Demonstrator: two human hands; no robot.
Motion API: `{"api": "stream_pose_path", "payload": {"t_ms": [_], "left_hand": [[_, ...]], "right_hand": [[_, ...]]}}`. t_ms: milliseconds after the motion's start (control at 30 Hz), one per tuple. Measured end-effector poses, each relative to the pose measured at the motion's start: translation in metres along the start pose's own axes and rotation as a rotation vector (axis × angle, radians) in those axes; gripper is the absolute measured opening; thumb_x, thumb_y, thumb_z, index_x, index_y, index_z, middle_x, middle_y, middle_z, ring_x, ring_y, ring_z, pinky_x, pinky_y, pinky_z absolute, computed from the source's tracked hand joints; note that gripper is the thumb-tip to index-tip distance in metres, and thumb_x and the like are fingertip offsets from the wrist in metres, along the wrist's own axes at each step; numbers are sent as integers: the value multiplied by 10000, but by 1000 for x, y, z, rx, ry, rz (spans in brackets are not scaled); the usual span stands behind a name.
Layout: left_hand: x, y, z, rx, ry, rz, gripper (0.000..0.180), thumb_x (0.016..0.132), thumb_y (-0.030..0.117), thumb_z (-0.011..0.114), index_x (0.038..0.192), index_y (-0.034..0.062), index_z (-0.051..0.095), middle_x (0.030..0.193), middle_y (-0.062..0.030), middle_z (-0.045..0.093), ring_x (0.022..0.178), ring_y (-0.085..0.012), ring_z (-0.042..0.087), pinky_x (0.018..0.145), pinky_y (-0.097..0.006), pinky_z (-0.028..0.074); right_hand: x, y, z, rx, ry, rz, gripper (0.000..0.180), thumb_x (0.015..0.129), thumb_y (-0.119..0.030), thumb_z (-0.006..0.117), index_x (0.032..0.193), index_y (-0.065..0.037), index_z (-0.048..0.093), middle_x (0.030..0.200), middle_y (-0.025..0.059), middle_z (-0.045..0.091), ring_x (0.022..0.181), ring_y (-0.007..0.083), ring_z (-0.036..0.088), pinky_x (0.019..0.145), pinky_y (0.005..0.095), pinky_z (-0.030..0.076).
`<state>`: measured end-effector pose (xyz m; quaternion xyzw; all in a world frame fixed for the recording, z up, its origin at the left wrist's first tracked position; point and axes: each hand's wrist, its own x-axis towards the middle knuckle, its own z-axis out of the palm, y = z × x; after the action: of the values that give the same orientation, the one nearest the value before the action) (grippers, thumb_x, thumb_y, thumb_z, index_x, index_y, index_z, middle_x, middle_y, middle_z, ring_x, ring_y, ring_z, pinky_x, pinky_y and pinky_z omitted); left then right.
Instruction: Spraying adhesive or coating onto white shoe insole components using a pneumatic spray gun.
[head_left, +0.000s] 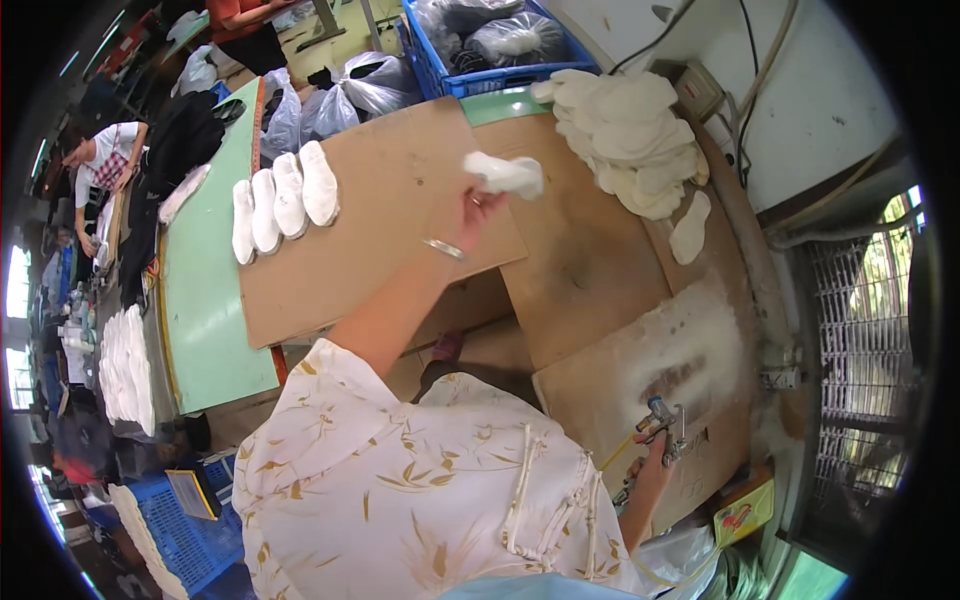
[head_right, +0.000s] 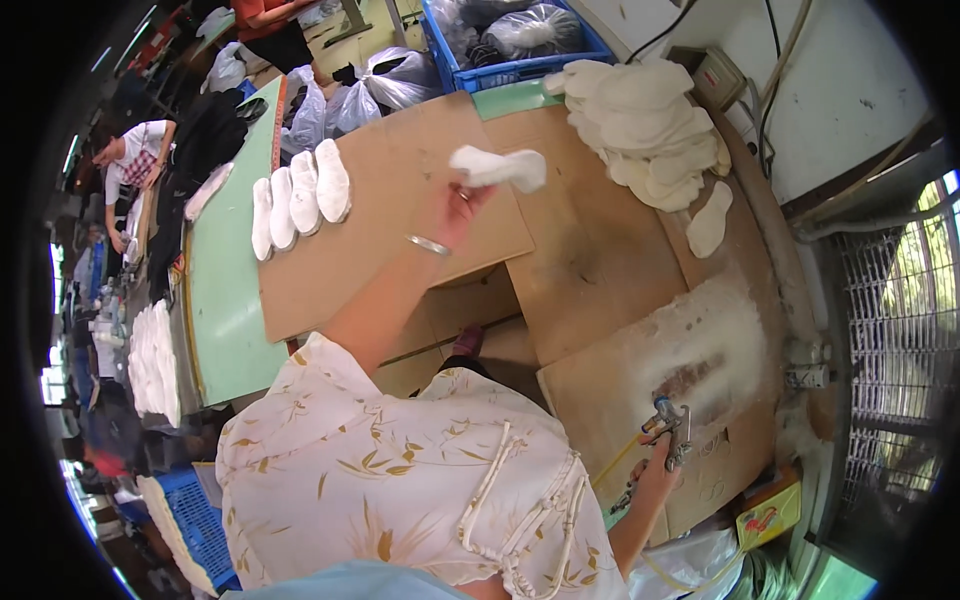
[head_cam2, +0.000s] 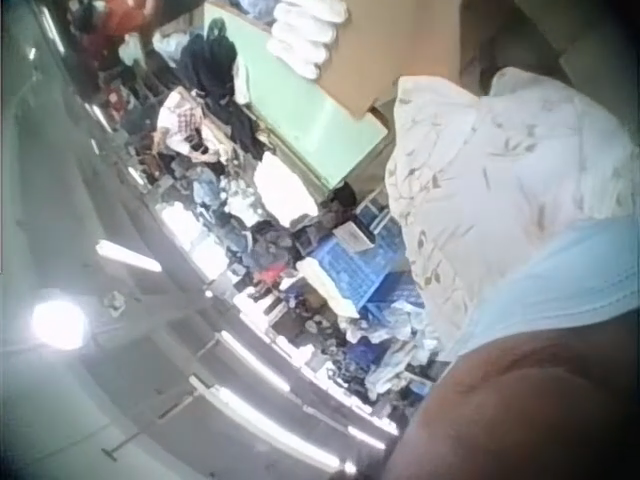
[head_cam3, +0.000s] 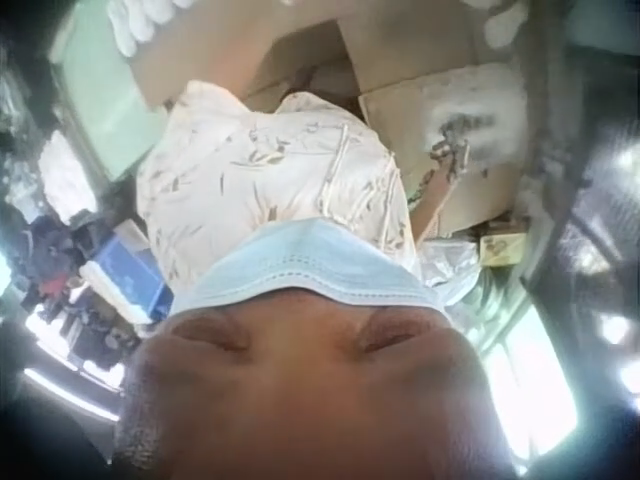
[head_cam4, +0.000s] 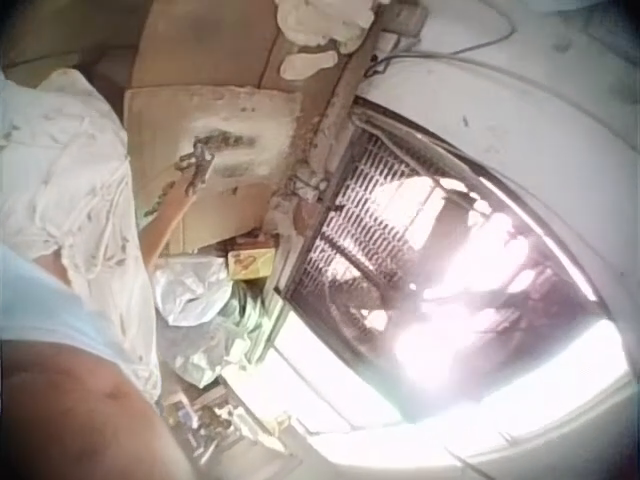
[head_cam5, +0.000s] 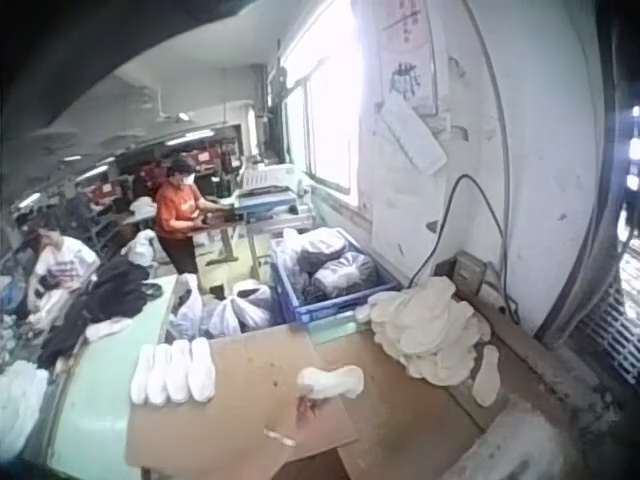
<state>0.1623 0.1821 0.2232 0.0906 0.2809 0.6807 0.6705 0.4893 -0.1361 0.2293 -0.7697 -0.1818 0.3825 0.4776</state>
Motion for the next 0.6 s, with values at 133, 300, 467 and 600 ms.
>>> {"api": "stream_pose_path", "payload": {"t_ms": [133,300,467,600], "left_hand": [[94,94,-37,58,10,185,149,756,15,544,897,-16,507,905,-112,570,832,-242,599,758,-387,567],[196,195,-83,83,135,326,124,750,27,535,860,-19,503,893,-110,564,814,-224,600,745,-364,569],[229,234,-148,58,288,507,184,749,30,530,922,-28,505,937,-109,568,831,-202,602,738,-334,561],[210,186,-236,28,401,410,230,770,31,520,994,-14,502,944,-96,585,822,-200,603,724,-347,525]], "right_hand": [[-11,-13,46,-44,-20,29,249,909,-277,495,1002,-49,529,787,42,586,362,60,334,335,219,277],[-19,-17,99,-99,-33,28,230,898,-282,514,960,-63,551,769,30,589,370,51,333,343,219,268],[-31,-22,142,-197,-38,106,247,879,-303,542,934,-63,552,753,18,597,379,44,338,352,218,273],[-36,-24,161,-232,-47,81,249,876,-304,544,930,-61,550,756,14,599,378,45,338,349,224,274]]}}
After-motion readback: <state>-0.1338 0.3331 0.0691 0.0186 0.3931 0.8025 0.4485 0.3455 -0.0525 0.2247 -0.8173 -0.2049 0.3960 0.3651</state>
